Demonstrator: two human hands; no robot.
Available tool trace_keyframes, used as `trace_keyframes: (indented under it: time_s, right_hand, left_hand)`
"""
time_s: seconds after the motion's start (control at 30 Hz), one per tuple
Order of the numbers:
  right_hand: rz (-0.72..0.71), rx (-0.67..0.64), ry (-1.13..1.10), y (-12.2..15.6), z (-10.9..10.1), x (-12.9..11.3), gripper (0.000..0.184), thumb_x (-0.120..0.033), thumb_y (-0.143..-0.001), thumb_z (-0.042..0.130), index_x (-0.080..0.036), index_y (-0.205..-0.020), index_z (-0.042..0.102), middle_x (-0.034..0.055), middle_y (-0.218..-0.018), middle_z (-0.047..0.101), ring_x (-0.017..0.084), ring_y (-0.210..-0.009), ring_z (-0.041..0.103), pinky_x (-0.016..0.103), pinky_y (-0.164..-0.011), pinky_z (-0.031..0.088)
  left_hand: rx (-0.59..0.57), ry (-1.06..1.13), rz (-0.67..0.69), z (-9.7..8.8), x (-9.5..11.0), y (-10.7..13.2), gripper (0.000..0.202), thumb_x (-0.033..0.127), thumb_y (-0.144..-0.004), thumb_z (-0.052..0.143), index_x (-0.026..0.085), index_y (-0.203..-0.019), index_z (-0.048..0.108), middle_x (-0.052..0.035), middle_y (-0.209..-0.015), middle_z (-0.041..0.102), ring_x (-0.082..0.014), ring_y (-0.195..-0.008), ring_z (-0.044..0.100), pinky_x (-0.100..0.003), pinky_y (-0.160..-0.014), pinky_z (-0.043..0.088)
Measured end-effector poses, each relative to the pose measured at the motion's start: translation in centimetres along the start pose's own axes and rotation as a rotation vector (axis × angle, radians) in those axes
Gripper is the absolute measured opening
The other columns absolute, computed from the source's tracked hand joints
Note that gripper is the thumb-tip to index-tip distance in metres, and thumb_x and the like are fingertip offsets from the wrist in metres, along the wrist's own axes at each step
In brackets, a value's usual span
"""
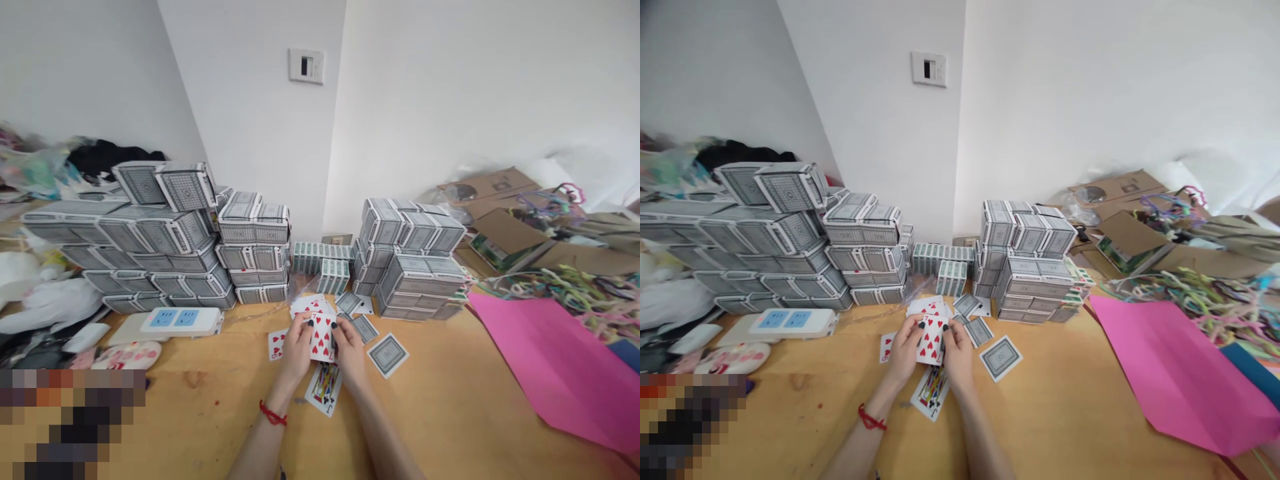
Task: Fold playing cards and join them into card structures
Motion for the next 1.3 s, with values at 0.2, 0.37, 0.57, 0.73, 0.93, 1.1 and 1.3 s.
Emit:
trace_keyframes:
  time_s: [0.2, 0.37, 0.57, 0.73, 0.93, 1.1, 1.3]
  right_hand:
    - [0.056, -0.039, -0.116, -0.3, 0.0, 0.5, 0.023, -0.030, -0.065, 0.054, -0.019, -0.085, 0.058, -0.0039, -0.061, 0.054, 0.009, -0.047, 0.044, 0.020, -0.046, 0.035]
    - [0.069, -0.064, -0.136, -0.4, -0.1, 0.4, 0.025, -0.031, -0.066, 0.054, -0.019, -0.087, 0.058, -0.0034, -0.061, 0.054, 0.009, -0.046, 0.042, 0.020, -0.045, 0.035]
    - [0.058, -0.074, -0.091, -0.5, 0.0, 0.6, 0.030, -0.033, -0.065, 0.055, -0.018, -0.091, 0.059, -0.0019, -0.063, 0.056, 0.010, -0.048, 0.045, 0.021, -0.047, 0.036]
    - [0.071, -0.110, -0.115, -0.5, 0.2, 0.6, 0.028, -0.030, -0.066, 0.053, -0.018, -0.091, 0.060, -0.0030, -0.061, 0.055, 0.009, -0.047, 0.044, 0.020, -0.046, 0.036]
    - [0.082, -0.084, -0.110, -0.6, 0.2, 0.7, 0.026, -0.030, -0.065, 0.054, -0.018, -0.087, 0.061, -0.0032, -0.062, 0.056, 0.009, -0.048, 0.045, 0.020, -0.047, 0.036]
    - [0.093, -0.084, -0.119, -0.8, 0.3, 0.8, 0.026, -0.030, -0.064, 0.054, -0.018, -0.087, 0.060, -0.0032, -0.059, 0.055, 0.009, -0.046, 0.044, 0.020, -0.046, 0.036]
    - [0.115, -0.081, -0.121, -0.8, 0.4, 0.7, 0.026, -0.031, -0.064, 0.054, -0.018, -0.085, 0.060, -0.0025, -0.060, 0.055, 0.010, -0.046, 0.043, 0.020, -0.045, 0.034]
  left_hand:
    - [-0.053, -0.021, 0.029, 0.0, 0.3, 0.0, 0.026, 0.025, -0.072, 0.041, 0.018, -0.095, 0.052, 0.0032, -0.062, 0.051, -0.0084, -0.048, 0.041, -0.018, -0.046, 0.034]
    - [-0.033, -0.114, 0.066, -0.2, 0.5, -0.4, 0.029, 0.029, -0.071, 0.044, 0.017, -0.095, 0.056, 0.0006, -0.064, 0.055, -0.0113, -0.053, 0.045, -0.021, -0.050, 0.036]
    - [-0.010, -0.082, 0.033, -0.4, 0.3, -0.7, 0.031, 0.029, -0.068, 0.046, 0.015, -0.095, 0.057, 0.0004, -0.063, 0.056, -0.0109, -0.051, 0.046, -0.021, -0.049, 0.036]
    - [0.005, -0.041, -0.012, -0.5, 0.3, -0.7, 0.031, 0.027, -0.067, 0.047, 0.015, -0.094, 0.057, 0.0010, -0.064, 0.057, -0.0092, -0.048, 0.044, -0.019, -0.046, 0.035]
    - [0.018, -0.010, -0.059, -0.5, -0.2, -1.0, 0.033, 0.028, -0.065, 0.048, 0.015, -0.094, 0.057, 0.0003, -0.067, 0.058, -0.0100, -0.050, 0.045, -0.020, -0.047, 0.035]
    - [0.035, -0.002, -0.057, -0.6, 0.0, -1.0, 0.032, 0.029, -0.065, 0.049, 0.015, -0.092, 0.058, -0.0011, -0.071, 0.060, -0.0121, -0.055, 0.049, -0.021, -0.050, 0.037]
    - [0.044, -0.019, -0.064, -0.6, 0.5, -0.8, 0.031, 0.028, -0.064, 0.048, 0.016, -0.090, 0.059, 0.0001, -0.067, 0.059, -0.0110, -0.052, 0.047, -0.020, -0.049, 0.036]
Point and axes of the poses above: each hand's wrist, its own y-axis away from the middle knuckle, its own z-axis out of the palm, x = y × z, the point moved 5 cm from there along -y, towards the middle knuckle
